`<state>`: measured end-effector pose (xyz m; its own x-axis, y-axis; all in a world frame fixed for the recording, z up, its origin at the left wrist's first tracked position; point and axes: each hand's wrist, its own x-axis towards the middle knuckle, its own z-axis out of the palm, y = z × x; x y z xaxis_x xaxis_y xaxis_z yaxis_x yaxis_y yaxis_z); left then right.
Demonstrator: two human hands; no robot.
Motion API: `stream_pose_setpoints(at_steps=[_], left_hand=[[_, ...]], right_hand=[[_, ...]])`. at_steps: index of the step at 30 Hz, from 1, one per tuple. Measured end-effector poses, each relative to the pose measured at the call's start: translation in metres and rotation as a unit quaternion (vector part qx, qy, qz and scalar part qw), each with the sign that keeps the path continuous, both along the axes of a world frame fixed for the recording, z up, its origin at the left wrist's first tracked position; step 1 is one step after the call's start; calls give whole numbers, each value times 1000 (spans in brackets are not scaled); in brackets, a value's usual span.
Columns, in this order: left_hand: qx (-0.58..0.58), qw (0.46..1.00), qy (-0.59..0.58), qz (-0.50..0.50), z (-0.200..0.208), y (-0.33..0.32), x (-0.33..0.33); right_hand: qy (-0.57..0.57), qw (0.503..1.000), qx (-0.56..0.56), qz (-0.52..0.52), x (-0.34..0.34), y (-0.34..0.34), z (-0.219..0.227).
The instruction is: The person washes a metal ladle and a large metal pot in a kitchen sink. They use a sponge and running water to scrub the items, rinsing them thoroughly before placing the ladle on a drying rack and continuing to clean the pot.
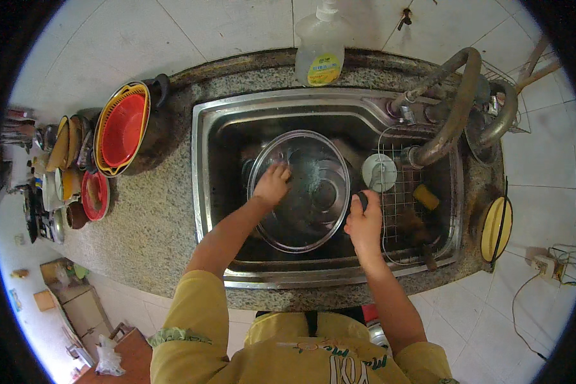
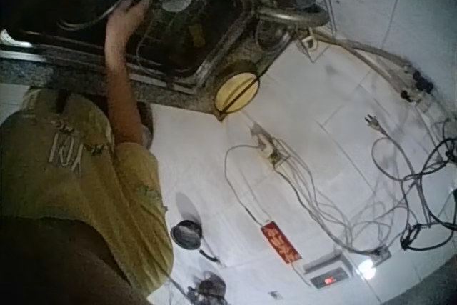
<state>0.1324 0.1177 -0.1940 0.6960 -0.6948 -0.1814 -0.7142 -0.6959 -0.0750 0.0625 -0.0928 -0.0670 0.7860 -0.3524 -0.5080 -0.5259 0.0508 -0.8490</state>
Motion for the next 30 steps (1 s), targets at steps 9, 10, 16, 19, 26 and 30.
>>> stream_pose_setpoints(at_steps=[9,10,16,19,26,30], left_hand=[[-370,667,638,105,-21,-42,-62],[-442,634,620,135,3,-59,-54],[-690,577,364,243,99,-89,0],[-574,779,138,211,117,-93,10],[-383,824,-98,405,58,-28,54],[-149,939,-87,296,29,24,-8]], right_hand=[[-11,998,-59,18,-2,-1,-6],[-15,997,-72,16,-3,-3,-10],[4,999,-40,8,-2,-1,-2],[8,1000,-20,0,1,5,4],[-1,1000,8,25,2,12,7],[-8,1000,23,9,1,11,2]])
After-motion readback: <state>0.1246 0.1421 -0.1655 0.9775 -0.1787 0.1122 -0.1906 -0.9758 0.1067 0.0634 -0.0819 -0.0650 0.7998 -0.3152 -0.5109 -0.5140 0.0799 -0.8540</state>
